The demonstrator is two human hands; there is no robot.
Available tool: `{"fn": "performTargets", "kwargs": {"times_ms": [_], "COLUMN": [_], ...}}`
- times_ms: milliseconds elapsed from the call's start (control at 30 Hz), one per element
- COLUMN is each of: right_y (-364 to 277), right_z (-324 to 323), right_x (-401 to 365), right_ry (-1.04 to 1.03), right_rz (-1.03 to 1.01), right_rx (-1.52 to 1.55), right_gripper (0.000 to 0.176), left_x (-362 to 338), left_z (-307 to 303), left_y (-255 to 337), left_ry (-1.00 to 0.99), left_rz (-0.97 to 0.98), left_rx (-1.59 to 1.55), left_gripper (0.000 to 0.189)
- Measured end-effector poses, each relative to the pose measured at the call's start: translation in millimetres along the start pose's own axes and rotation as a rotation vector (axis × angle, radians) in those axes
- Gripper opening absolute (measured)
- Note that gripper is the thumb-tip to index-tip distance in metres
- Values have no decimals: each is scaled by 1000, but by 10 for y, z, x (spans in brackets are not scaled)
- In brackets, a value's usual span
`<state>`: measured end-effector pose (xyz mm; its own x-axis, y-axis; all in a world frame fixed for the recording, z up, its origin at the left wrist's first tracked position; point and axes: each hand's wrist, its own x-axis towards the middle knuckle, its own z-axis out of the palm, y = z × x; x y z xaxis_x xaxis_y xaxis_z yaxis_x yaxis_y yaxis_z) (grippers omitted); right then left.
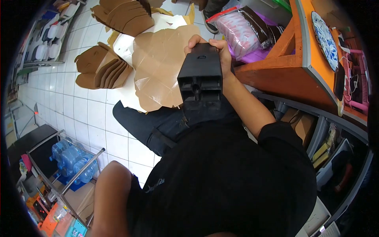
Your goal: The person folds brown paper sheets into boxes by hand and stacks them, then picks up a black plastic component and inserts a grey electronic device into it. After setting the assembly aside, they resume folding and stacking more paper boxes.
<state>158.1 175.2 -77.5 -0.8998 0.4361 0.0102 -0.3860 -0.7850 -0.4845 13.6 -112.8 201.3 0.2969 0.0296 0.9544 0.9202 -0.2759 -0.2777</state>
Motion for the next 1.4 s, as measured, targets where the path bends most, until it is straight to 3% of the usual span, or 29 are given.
{"fn": "performTargets", "kwargs": {"times_ms": [100,200,267,333,400,600,900,1133,1400], "right_y": [124,179,186,222,285,444,661,669,612], "right_z": [-75,-117,-75,-81,-72,29,-95,-129,-84], "right_x": [-11,11,1,2,35,92,38,60,51], "right_ry": [-14,-58,-44,9,44,117,84,2,60], "right_rz": [23,43,74,92,105,127,365,346,346], "right_rx": [48,108,129,120,119,123,209,210,188], "right_gripper": [52,51,50,49,49,49,51,52,52], "left_x": [-464,-1014,-1293,-1435,-1516,-1713,-1761,-1781,-1751], "left_z": [47,484,790,971,1056,1093,1092,1151,1127], "left_y": [67,-3,78,146,259,262,306,327,304], "left_ry": [-99,-413,-560,-646,-720,-742,-741,-664,-736], "left_rz": [-157,-517,-789,-813,-934,-949,-1027,-964,-1000], "left_rx": [-166,-184,-360,-463,-483,-486,-392,-408,-394], "left_gripper": [57,65,82,92,89,86,77,78,77]}}
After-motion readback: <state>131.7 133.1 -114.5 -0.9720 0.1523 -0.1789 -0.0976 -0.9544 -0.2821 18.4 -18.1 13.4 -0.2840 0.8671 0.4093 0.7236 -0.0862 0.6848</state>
